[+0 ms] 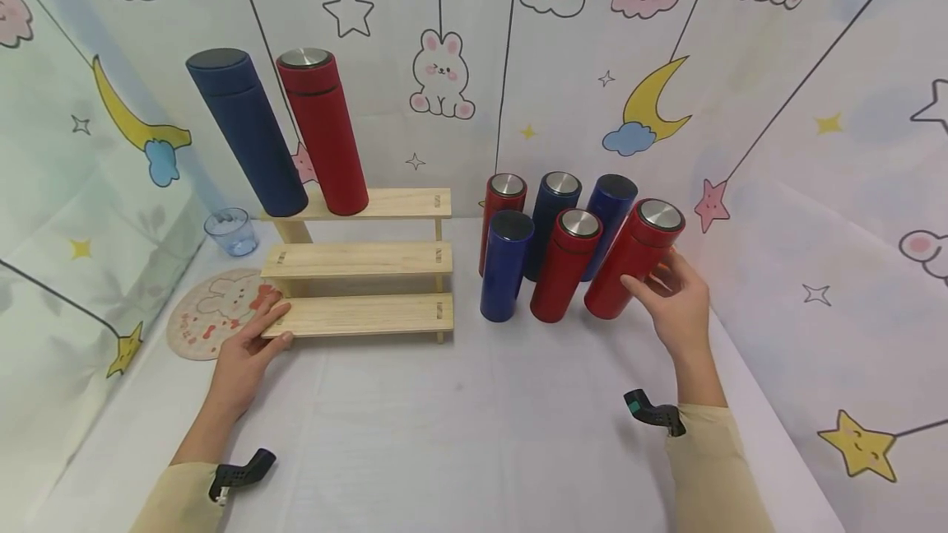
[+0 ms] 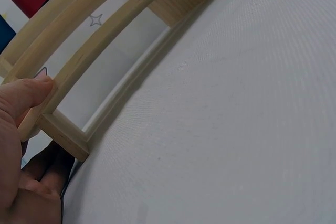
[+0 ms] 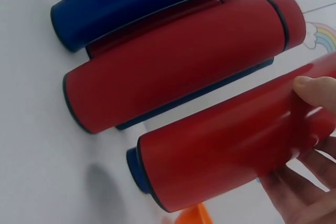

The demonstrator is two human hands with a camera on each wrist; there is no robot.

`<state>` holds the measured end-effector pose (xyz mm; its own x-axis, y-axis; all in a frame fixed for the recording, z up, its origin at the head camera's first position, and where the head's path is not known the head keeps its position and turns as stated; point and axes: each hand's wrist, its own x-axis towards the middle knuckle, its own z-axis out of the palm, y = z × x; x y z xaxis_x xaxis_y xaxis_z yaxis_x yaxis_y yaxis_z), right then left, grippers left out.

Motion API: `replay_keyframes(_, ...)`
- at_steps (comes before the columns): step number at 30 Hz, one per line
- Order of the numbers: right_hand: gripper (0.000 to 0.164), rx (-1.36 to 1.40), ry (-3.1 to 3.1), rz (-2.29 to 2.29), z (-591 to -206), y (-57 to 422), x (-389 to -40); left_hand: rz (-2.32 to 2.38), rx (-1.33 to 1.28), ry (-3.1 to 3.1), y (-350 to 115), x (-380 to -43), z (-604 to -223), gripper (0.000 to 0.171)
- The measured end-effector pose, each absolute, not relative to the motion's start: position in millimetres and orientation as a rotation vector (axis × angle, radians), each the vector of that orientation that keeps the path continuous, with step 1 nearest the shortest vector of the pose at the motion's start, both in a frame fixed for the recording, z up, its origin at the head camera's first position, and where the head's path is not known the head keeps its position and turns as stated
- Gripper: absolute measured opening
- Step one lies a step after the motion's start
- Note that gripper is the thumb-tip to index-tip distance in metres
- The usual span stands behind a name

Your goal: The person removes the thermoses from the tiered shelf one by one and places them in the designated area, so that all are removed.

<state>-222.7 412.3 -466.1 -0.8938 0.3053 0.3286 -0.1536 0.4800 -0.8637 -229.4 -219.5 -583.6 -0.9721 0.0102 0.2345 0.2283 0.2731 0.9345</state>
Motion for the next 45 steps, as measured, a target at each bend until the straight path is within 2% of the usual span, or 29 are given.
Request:
replay_keyframes(20, 0.067, -0.076, -2.268, 1.505, -500, 426, -240, -1.764, -0.197, -2.381, -219, -228, -582, 0.055)
replay_keyframes(27, 0.066, -0.051, -2.305, 1.48, -503, 429, -241, -1.775, -0.195, -2.379, -219, -228, -581, 0.055)
replay_keyframes(45, 0.077, 0.015, -2.509, 1.464, -495, 450, -248, -1.774, -0.182, -2.382, -219, -230, -583, 0.056)
